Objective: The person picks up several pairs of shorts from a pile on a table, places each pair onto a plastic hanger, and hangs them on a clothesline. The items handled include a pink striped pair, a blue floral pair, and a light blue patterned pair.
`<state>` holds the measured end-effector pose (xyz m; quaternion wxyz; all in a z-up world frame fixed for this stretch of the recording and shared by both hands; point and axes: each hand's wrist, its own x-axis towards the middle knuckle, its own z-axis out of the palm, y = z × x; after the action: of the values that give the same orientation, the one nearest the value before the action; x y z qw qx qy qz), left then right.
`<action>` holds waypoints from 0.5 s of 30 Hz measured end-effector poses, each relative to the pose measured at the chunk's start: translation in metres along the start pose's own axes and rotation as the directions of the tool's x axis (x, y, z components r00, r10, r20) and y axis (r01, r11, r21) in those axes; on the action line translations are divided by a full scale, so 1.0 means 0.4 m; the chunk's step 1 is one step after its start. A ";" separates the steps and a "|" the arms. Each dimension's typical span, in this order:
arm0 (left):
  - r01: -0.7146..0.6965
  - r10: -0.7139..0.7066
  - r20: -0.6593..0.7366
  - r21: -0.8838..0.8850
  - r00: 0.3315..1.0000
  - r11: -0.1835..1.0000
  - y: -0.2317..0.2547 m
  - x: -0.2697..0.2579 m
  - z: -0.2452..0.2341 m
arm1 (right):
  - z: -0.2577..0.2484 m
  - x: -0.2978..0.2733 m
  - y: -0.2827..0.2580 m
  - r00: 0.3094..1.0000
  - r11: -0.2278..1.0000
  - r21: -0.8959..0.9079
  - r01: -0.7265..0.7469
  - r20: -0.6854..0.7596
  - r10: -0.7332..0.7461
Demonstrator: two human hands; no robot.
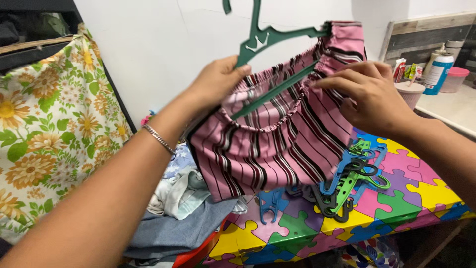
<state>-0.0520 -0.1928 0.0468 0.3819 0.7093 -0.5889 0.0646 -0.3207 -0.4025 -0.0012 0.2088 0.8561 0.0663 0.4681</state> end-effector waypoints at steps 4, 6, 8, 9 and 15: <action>-0.003 0.025 0.137 -0.157 0.990 0.988 0.021 -0.007 -0.034 | 0.019 0.001 0.030 0.949 0.981 0.073 -0.179 0.274 0.153; -0.017 0.038 0.154 -0.137 0.987 0.990 0.028 -0.009 -0.027 | 0.035 0.002 0.047 0.946 0.971 0.161 -0.179 0.298 0.125; -0.041 0.056 0.143 -0.102 0.988 0.994 0.023 -0.012 -0.017 | 0.062 0.002 0.062 0.976 0.977 0.193 -0.085 0.216 0.042; -0.034 0.045 0.130 -0.086 0.991 0.996 0.014 -0.018 -0.017 | 0.072 -0.002 0.078 0.965 0.967 0.221 -0.125 0.253 0.067; -0.084 0.103 0.185 -0.108 0.977 0.991 -0.064 -0.054 -0.054 | 0.089 -0.068 0.232 0.940 0.920 0.243 -0.308 0.226 0.255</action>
<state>-0.0281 -0.1623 0.0383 0.3555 0.6639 -0.6578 -0.0148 -0.3138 -0.5053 -0.0005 0.0235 0.9179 -0.0140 0.3959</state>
